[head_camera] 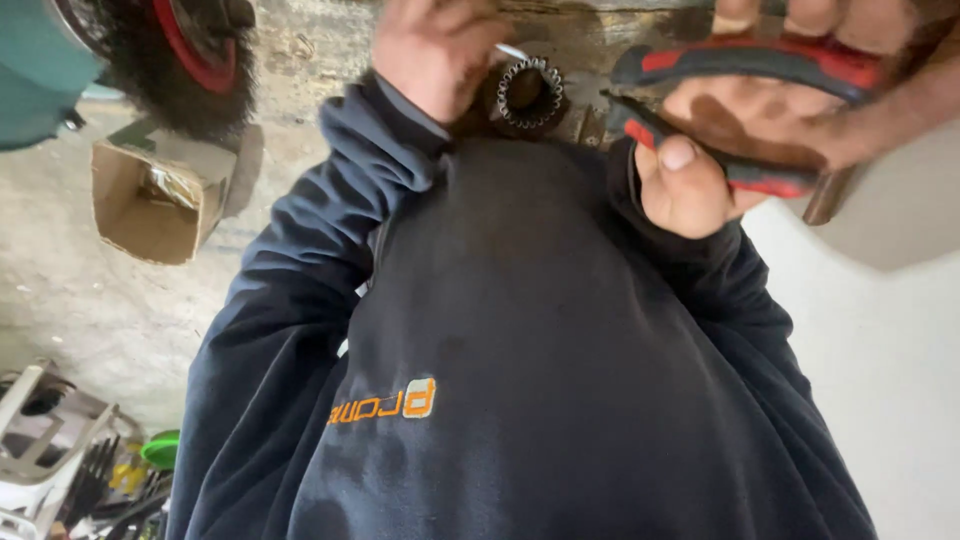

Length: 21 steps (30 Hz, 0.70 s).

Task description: The person holds a cylindrical metal component with a central hole and multiple slots. Using a pair of pliers, they systematically extract small, white, pin-like objects from the slots and place them on the wooden workbench.

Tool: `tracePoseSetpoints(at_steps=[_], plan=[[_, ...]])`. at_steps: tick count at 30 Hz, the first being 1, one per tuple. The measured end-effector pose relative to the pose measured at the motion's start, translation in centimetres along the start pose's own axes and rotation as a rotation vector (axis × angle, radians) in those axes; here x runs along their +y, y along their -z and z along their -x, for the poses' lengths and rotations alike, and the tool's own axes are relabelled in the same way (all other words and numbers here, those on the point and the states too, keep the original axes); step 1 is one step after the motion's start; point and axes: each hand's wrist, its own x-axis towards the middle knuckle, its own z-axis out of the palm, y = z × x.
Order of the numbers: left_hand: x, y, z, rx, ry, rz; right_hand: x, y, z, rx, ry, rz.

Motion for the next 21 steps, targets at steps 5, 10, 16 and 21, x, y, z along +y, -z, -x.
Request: tracePoseSetpoints(at_steps=[5, 10, 16, 21], plan=[[0.2, -0.2, 2.0, -0.023, 0.22, -0.063, 2.9, -4.5, -3.0, -0.15, 0.126, 0.025], [2.8, -0.1, 2.4, -0.058, 0.171, 0.055, 6.1, -4.1, -0.9, -0.16, 0.247, -0.114], [4.7, -1.2, 3.2, -0.177, 0.276, 0.102, 5.9, -4.4, -0.9, -0.236, 0.15, -0.017], [5.7, -1.2, 2.0, -0.242, 0.303, 0.066, 5.1, -4.3, -1.4, -0.277, 0.099, 0.038]])
